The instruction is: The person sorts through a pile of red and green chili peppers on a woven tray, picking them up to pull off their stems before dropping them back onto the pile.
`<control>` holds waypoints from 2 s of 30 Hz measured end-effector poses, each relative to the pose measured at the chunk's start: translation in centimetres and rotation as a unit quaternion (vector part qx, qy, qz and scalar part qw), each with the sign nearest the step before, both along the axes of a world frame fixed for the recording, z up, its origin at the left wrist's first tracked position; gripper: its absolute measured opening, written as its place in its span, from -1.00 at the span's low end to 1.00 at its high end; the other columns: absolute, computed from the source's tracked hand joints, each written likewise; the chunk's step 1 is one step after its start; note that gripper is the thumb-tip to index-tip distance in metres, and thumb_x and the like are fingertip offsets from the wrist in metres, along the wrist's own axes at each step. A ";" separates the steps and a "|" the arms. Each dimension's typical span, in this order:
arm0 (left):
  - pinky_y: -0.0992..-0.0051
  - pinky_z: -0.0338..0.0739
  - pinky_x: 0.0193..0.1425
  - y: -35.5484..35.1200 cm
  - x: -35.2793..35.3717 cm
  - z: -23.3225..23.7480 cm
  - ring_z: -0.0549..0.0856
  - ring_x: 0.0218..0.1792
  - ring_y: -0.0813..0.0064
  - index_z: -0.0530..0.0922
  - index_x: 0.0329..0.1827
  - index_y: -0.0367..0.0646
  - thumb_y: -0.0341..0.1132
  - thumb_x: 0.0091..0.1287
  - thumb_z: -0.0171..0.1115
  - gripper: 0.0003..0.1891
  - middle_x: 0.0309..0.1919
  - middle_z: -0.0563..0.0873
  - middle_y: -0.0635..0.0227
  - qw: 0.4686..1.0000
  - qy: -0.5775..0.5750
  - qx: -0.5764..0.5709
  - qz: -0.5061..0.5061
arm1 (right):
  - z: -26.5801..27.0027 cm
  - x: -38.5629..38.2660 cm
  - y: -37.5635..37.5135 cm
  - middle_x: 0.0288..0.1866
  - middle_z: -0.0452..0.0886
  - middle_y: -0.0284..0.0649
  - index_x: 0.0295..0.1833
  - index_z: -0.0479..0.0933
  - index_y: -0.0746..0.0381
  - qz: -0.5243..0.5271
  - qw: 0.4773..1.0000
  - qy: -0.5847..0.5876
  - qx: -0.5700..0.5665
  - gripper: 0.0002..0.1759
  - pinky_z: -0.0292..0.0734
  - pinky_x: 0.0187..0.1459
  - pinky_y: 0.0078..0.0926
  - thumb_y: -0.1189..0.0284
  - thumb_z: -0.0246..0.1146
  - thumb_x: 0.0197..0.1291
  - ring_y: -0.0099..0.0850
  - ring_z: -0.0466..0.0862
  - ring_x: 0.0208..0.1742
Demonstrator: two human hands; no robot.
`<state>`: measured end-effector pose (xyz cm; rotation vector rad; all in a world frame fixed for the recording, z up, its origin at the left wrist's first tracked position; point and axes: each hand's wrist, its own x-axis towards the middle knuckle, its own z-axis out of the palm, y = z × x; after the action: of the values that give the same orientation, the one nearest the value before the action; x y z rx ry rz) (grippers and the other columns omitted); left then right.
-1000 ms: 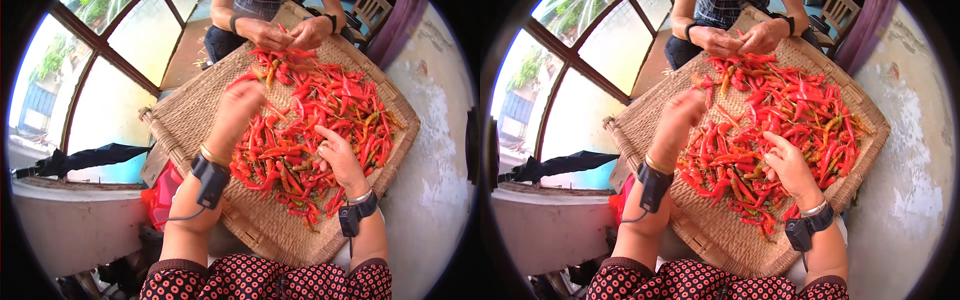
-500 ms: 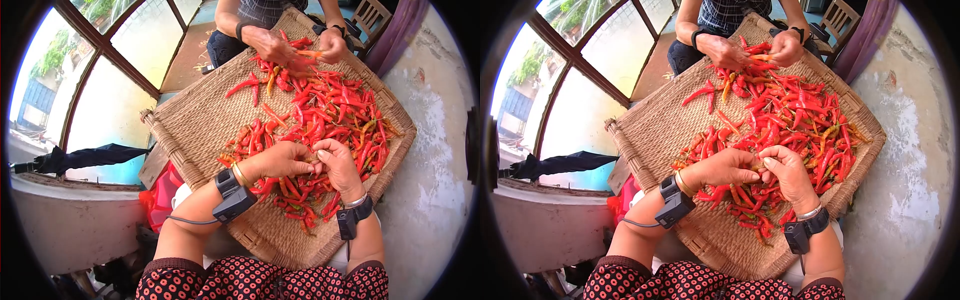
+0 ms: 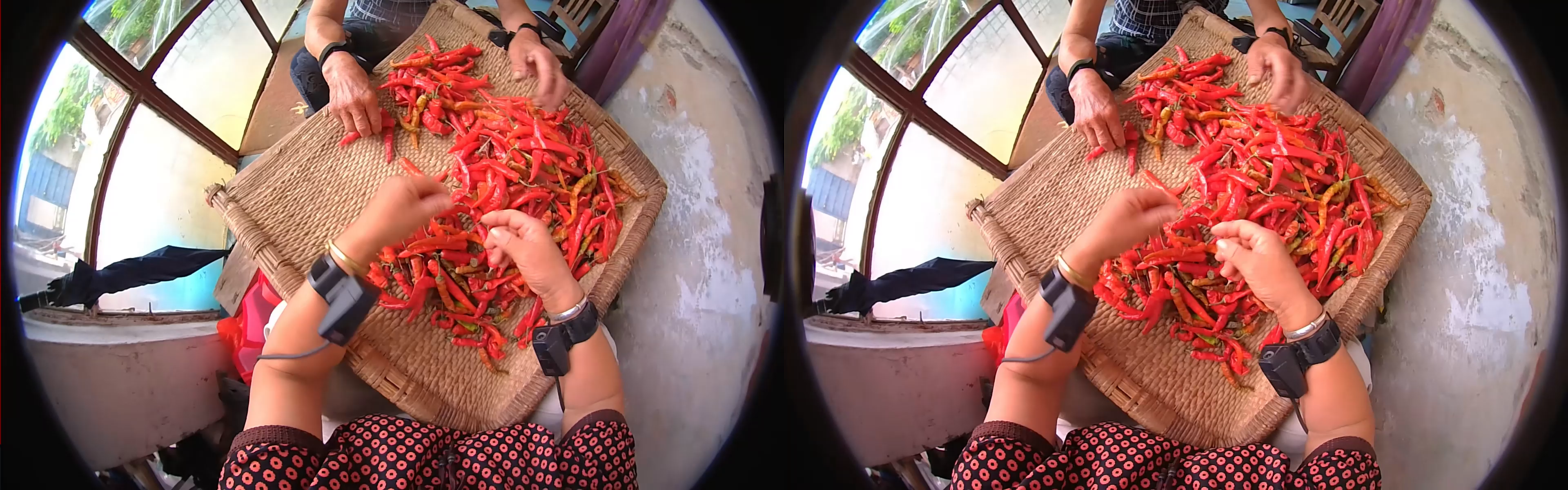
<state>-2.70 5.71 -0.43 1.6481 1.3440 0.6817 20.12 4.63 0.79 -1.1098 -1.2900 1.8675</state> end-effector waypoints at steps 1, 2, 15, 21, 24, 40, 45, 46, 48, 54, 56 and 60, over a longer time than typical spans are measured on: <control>0.46 0.49 -0.32 -1.1 1.2 1.0 0.62 -0.46 0.48 0.63 -0.23 -0.19 -0.28 0.17 0.25 -0.81 -0.50 0.65 0.27 0.994 0.046 0.086 -0.049 | 0.1 -0.2 0.0 -0.35 0.56 -0.31 0.02 0.45 0.32 0.027 0.998 -0.060 0.023 -0.73 0.44 -0.40 -0.72 0.44 0.12 0.24 -0.63 0.52 -0.47; 0.40 0.50 -0.31 -1.5 1.7 0.5 0.64 -0.43 0.37 0.62 -0.21 -0.16 -0.27 0.11 0.27 -0.78 -0.47 0.65 0.21 0.980 0.138 0.108 -0.098 | -0.2 -0.3 0.0 -0.30 0.58 -0.27 -0.04 0.49 0.35 0.038 0.993 -0.103 0.039 -0.74 0.46 -0.36 -0.65 0.47 0.16 0.18 -0.58 0.55 -0.42; 0.31 0.49 -0.30 -1.7 1.3 0.2 0.64 -0.39 0.20 0.61 -0.31 -0.14 -0.23 0.01 0.30 -0.77 -0.51 0.63 0.17 0.941 0.294 0.064 -0.153 | -1.2 0.2 0.1 -0.41 0.59 -0.13 -0.13 0.53 0.31 0.097 0.888 -0.302 0.332 -0.73 0.49 -0.30 -0.40 0.43 0.25 0.03 -0.30 0.61 -0.38; 0.42 0.51 -0.32 0.3 -0.4 1.3 0.66 -0.45 0.36 0.62 -0.34 -0.23 -0.23 0.14 0.25 -0.79 -0.53 0.65 0.18 0.993 0.026 0.033 0.106 | -1.7 0.4 -0.3 -0.37 0.58 -0.11 -0.14 0.54 0.25 0.131 0.820 -0.383 0.404 -0.75 0.50 -0.27 -0.32 0.45 0.23 0.02 -0.18 0.60 -0.34; 0.46 0.51 -0.32 1.8 -0.9 0.5 0.65 -0.44 0.42 0.61 -0.30 -0.26 -0.27 0.19 0.24 -0.80 -0.51 0.64 0.18 0.936 -0.162 0.177 0.256 | -1.5 0.4 -0.6 -0.35 0.56 -0.11 -0.15 0.56 0.21 0.135 0.796 -0.413 0.422 -0.77 0.50 -0.26 -0.26 0.44 0.23 0.02 -0.12 0.58 -0.30; 0.25 0.51 -0.23 -2.4 2.2 -0.3 0.63 -0.32 0.15 0.57 -0.36 -0.18 -0.29 0.04 0.21 -0.83 -0.46 0.63 0.16 0.914 0.354 0.115 -0.164 | -1.2 0.6 -0.3 -0.34 0.54 -0.12 -0.11 0.48 0.17 0.137 0.782 -0.426 0.434 -0.70 0.50 -0.27 -0.18 0.52 0.17 -0.04 -0.13 0.60 -0.30; 0.30 0.51 -0.29 -1.9 0.5 1.7 0.64 -0.41 0.17 0.61 -0.39 -0.19 -0.34 0.04 0.18 -0.86 -0.50 0.64 0.17 0.946 0.278 0.092 -0.139 | -0.4 0.6 -0.3 -0.31 0.60 -0.10 -0.16 0.53 0.23 0.051 0.853 -0.358 0.377 -0.75 0.52 -0.22 -0.25 0.53 0.15 -0.03 -0.13 0.61 -0.29; 0.34 0.51 -0.32 -1.8 0.2 2.4 0.64 -0.44 0.21 0.61 -0.40 -0.19 -0.34 0.05 0.20 -0.87 -0.52 0.64 0.18 0.961 0.240 0.066 -0.122 | -0.2 0.6 -0.2 -0.32 0.61 -0.10 -0.19 0.55 0.25 0.018 0.868 -0.335 0.366 -0.77 0.52 -0.23 -0.28 0.53 0.15 -0.03 -0.14 0.61 -0.31; 0.44 0.50 -0.39 -1.6 -0.4 2.7 0.64 -0.51 0.30 0.61 -0.41 -0.20 -0.35 0.06 0.22 -0.89 -0.55 0.65 0.21 0.974 0.199 0.057 -0.096 | 0.4 0.7 -0.2 -0.34 0.61 -0.10 -0.20 0.55 0.26 -0.001 0.872 -0.335 0.357 -0.78 0.52 -0.25 -0.30 0.54 0.16 -0.03 -0.16 0.61 -0.33; 0.29 0.52 -0.33 -2.3 1.5 0.9 0.65 -0.42 0.20 0.61 -0.41 -0.14 -0.24 0.03 0.26 -0.83 -0.53 0.64 0.19 0.904 0.389 0.103 -0.146 | 0.3 0.8 0.0 -0.44 0.57 -0.33 -0.14 0.55 0.30 -0.034 0.911 -0.277 0.302 -0.79 0.44 -0.43 -0.66 0.57 0.14 0.08 -0.65 0.52 -0.49; 0.27 0.51 -0.31 -2.4 1.6 -0.4 0.65 -0.40 0.18 0.60 -0.41 -0.12 -0.23 0.03 0.25 -0.83 -0.52 0.64 0.19 0.899 0.397 0.103 -0.156 | 0.3 0.8 0.0 -0.42 0.57 -0.37 -0.12 0.55 0.31 -0.029 0.935 -0.241 0.257 -0.79 0.44 -0.42 -0.70 0.58 0.12 0.11 -0.68 0.51 -0.47; 0.29 0.52 -0.27 -2.1 0.9 1.4 0.64 -0.39 0.16 0.64 -0.37 -0.08 -0.27 0.05 0.19 -0.85 -0.48 0.65 0.19 0.903 0.389 0.083 -0.161 | 0.4 1.0 0.1 -0.39 0.55 -0.41 -0.13 0.53 0.33 -0.066 0.983 -0.088 0.145 -0.82 0.41 -0.43 -0.75 0.60 0.10 0.15 -0.73 0.48 -0.45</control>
<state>-1.82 3.59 1.01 2.3490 1.4995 -0.1022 21.16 4.77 1.22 -1.1882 -1.4936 1.4561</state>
